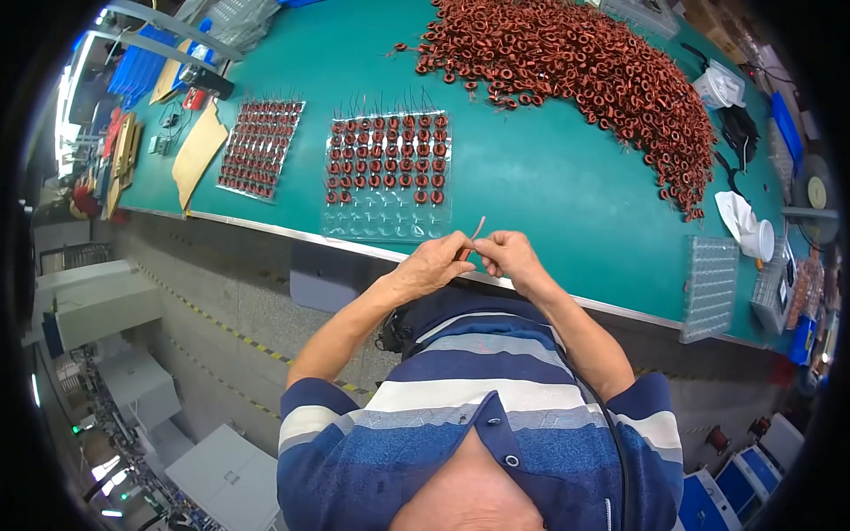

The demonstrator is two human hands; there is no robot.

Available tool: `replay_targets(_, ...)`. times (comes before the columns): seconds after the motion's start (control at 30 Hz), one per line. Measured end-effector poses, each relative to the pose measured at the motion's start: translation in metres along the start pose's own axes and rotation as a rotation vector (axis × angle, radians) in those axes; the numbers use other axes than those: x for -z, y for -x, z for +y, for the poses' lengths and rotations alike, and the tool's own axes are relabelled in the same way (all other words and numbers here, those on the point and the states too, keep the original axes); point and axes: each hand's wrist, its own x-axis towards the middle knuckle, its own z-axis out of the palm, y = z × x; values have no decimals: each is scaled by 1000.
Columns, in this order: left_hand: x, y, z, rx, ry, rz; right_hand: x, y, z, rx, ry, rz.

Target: Manually sorting small toroidal inductors and placing them into transparent plastic trays on a factory workbench.

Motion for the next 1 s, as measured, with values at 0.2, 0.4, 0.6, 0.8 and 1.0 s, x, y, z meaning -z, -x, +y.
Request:
replay_targets(0.2,-10,-4,11,331,570,287,-25,12,-19,613,496,405)
replay_targets(0.4,-22,-3,9,92,1105,346,-14,-7,-25,283,-71,182)
replay_targets(0.6,-23,6,1,118,1211,388,-15,-8,-23,364,-118,170)
replay_targets(0.8,-23,17,-12,134,976,461,-39,-10,-22,435,90,172)
replay_targets(1.0,-11,34,-32,173,808,574,-75,-33,-26,496,241,131)
